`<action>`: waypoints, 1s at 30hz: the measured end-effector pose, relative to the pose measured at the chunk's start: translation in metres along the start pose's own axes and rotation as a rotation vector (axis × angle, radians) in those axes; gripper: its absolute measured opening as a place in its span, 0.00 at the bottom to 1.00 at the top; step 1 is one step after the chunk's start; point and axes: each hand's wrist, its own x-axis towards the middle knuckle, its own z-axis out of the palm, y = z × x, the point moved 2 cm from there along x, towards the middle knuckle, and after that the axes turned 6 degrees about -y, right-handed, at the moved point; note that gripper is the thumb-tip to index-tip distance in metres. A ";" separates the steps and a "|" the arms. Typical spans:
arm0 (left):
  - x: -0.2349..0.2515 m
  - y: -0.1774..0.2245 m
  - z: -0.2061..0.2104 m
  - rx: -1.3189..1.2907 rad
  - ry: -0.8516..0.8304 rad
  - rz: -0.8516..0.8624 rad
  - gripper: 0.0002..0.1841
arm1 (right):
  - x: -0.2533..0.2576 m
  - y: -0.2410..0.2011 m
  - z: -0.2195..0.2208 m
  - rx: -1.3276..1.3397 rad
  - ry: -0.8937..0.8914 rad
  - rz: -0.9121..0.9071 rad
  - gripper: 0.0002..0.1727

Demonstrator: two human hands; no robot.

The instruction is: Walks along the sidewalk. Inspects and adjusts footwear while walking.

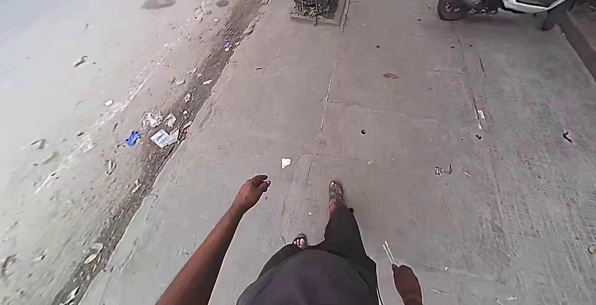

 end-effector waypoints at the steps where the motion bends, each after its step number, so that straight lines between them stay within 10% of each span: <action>1: 0.012 0.010 0.004 0.066 -0.006 -0.055 0.25 | 0.023 -0.032 -0.034 -0.022 -0.003 -0.035 0.27; 7: 0.035 0.083 0.024 0.222 -0.040 -0.094 0.24 | 0.069 -0.189 -0.212 0.180 0.113 -0.370 0.25; 11: 0.073 0.171 0.009 0.185 0.084 0.026 0.22 | 0.091 -0.233 -0.256 0.216 0.107 -0.410 0.24; 21: 0.223 0.250 0.124 -0.123 -0.155 -0.227 0.20 | 0.131 -0.166 -0.187 0.128 -0.130 -0.179 0.26; 30: 0.274 0.254 0.211 0.922 -0.406 -0.096 0.21 | 0.150 -0.083 -0.130 0.240 -0.219 0.013 0.27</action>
